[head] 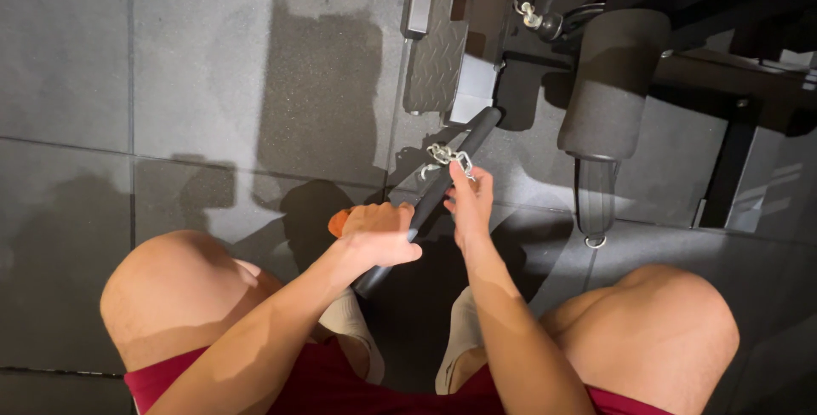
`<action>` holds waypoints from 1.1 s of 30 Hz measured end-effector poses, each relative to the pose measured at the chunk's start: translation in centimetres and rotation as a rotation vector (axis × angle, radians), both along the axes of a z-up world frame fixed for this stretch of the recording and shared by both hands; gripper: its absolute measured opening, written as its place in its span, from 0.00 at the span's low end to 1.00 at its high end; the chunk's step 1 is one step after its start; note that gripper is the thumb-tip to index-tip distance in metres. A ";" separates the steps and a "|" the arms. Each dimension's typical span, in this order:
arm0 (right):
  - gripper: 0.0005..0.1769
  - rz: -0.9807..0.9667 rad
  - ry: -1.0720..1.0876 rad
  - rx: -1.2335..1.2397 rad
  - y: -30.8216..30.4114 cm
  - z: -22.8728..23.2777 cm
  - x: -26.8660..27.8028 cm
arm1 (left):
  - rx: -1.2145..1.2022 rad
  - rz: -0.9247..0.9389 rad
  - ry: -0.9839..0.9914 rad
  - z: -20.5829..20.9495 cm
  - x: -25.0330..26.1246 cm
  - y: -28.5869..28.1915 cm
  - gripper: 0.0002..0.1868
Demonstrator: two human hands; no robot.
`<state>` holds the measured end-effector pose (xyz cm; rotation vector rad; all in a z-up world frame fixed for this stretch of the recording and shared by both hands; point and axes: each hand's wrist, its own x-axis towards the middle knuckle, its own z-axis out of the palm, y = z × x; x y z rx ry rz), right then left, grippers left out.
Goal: Cleaning a gym machine and attaching a lat pulldown bar using a carabiner and chain.
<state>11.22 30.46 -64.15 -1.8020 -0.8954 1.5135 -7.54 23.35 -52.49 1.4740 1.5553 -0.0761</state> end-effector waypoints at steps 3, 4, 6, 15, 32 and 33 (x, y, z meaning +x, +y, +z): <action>0.18 0.040 0.077 0.050 1.8 1.1 -0.1 | 0.001 -0.003 0.013 0.3 -0.3 0.2 0.29; 0.18 0.042 0.079 0.048 2.4 0.0 0.5 | -0.001 -0.001 0.014 0.5 -0.2 0.3 0.29; 0.17 0.027 0.004 0.117 3.6 -2.4 1.6 | 0.001 -0.045 0.044 1.0 -0.3 0.4 0.30; 0.10 -0.147 0.005 0.280 8.3 -1.0 1.0 | -0.032 -0.050 0.058 -0.2 0.2 -0.4 0.33; 0.09 -0.293 0.210 -0.423 3.7 -8.8 12.1 | -0.084 -0.078 -0.192 7.5 0.5 -1.9 0.19; 0.08 -0.057 -0.022 -0.511 3.0 -7.9 11.8 | -0.113 -0.041 -0.202 7.9 0.2 -1.8 0.18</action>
